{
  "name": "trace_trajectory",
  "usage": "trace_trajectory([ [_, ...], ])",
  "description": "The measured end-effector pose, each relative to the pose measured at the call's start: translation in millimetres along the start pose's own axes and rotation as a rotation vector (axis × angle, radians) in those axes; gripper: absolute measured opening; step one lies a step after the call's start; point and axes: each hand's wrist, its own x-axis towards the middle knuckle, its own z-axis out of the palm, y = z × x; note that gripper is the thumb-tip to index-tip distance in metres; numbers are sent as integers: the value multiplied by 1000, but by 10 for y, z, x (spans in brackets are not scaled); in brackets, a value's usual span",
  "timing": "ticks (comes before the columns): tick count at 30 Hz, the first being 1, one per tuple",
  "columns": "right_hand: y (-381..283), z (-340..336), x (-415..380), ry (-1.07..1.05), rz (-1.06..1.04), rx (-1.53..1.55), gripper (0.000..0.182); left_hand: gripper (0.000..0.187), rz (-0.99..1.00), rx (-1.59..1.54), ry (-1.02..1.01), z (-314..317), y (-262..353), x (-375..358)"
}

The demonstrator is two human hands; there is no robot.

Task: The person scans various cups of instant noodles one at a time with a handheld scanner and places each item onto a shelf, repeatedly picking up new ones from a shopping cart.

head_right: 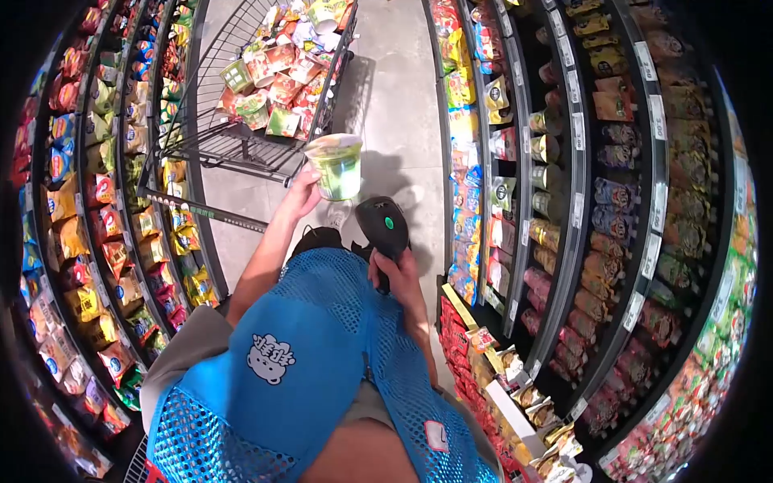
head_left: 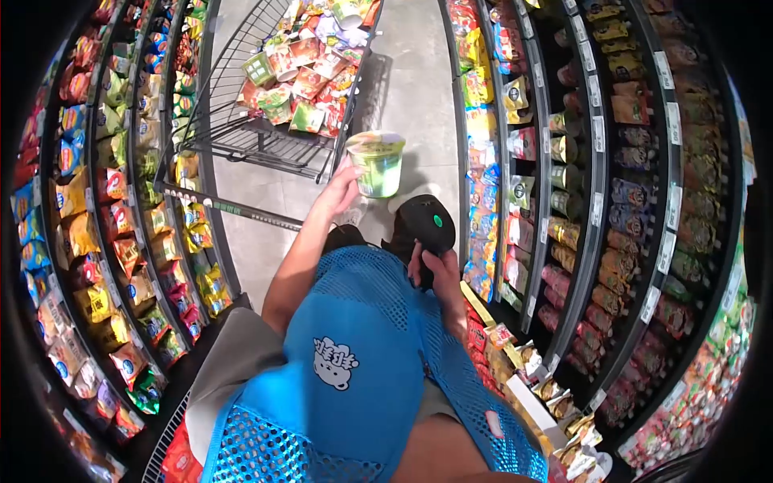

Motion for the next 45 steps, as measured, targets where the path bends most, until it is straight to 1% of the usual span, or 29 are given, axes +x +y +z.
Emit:
trace_trajectory([
  [3, -74, -276, 308, -98, -8, 41, 33, 78, 4, 2, 8, 43, 42, 257],
  [5, -190, -450, 521, -144, 24, 132, 15, 76, 73, 19, 28, 140, 71, 469],
  [6, -263, -542, 593, -153, 20, 162, 15, 76, 65, 48, 38, 212, 67, 536],
  [8, -466, -701, 822, -250, -26, 150, 18, 75, 49, 81, 109, 376, 163, 695],
  [9, -590, -791, 954, -297, -35, 106, 26, 72, 105, 100, 145, 498, 222, 770],
  [10, -643, -899, 1084, -318, -1, 77, 32, 68, 101, 70, 224, 282, 132, 848],
  [12, -844, -1028, 1346, -329, -3, 37, 35, 67, 176, 260, 472, 352, 176, 989],
  [13, -935, -1082, 1480, -334, 7, -25, 39, 67, 187, 273, 474, 254, 202, 1072],
  [15, -1136, -1126, 1710, -331, 63, -130, 45, 64, 210, 171, 741, 128, 266, 1111],
  [18, -1305, -1188, 2015, -374, 106, -205, 47, 64, 165, -213, 847, 10, 517, 1208],
  [19, -1332, -1205, 2118, -379, 127, -206, 47, 71, 162, -247, 821, -56, 595, 1265],
  [20, -1367, -1220, 2230, -385, 136, -221, 47, 72, 167, -247, 857, -124, 674, 1336],
  [22, -1460, -1193, 2440, -395, 176, -277, 43, 72, 136, -145, 1010, -165, 883, 1568],
  [23, -1510, -1168, 2546, -363, 232, -339, 41, 71, 208, -19, 977, -252, 966, 1696],
  [24, -1549, -1151, 2650, -331, 277, -393, 41, 66, 274, 14, 1041, -593, 972, 1870],
  [26, -1564, -1137, 2822, -276, 190, -385, 44, 61, 318, 79, 1131, -1247, 1053, 2241],
  [28, -1721, -1028, 2902, -198, 228, -431, 46, 54, 433, 300, 1132, -1044, 1320, 2574],
  [29, -1823, -977, 2970, -155, 245, -469, 47, 49, 398, 340, 1052, -1097, 1402, 2683],
  [30, -1918, -943, 3029, -125, 249, -464, 47, 41, 423, 281, 1034, -1032, 1480, 2842],
  [32, -2060, -872, 3060, -103, 264, -525, 55, 33, 362, 226, 955, -1043, 1560, 3035],
  [33, -2117, -849, 3068, -76, 156, -587, 66, 29, 338, 320, 886, -1061, 1594, 3142],
  [35, -1828, -1001, 3075, 33, -98, -807, 78, 27, 270, 406, 762, -961, 1521, 3387],
  [36, -1846, -1054, 3034, 20, 74, -760, 81, 28, 232, 412, 735, -783, 1509, 3494],
  [38, -1986, -1089, 2852, 78, 11, -681, 74, 26, 158, 358, 587, -511, 1354, 3680],
  [40, -1927, -1174, 2597, 219, -58, -638, 68, 23, 31, 437, 584, 324, 1145, 3758],
  [41, -1847, -1234, 2472, 277, -74, -599, 66, 20, 49, 471, 422, 178, 834, 3856],
  [42, -1776, -1311, 2338, 324, -99, -562, 64, 20, 16, 578, 260, 281, 580, 3873],
  [43, -1773, -1363, 2159, 362, -108, -549, 64, 21, -60, 671, 155, 491, 341, 3846],
  [45, -1761, -1429, 1796, 400, -36, -275, 56, 23, -225, 792, -68, 937, -193, 3729],
])
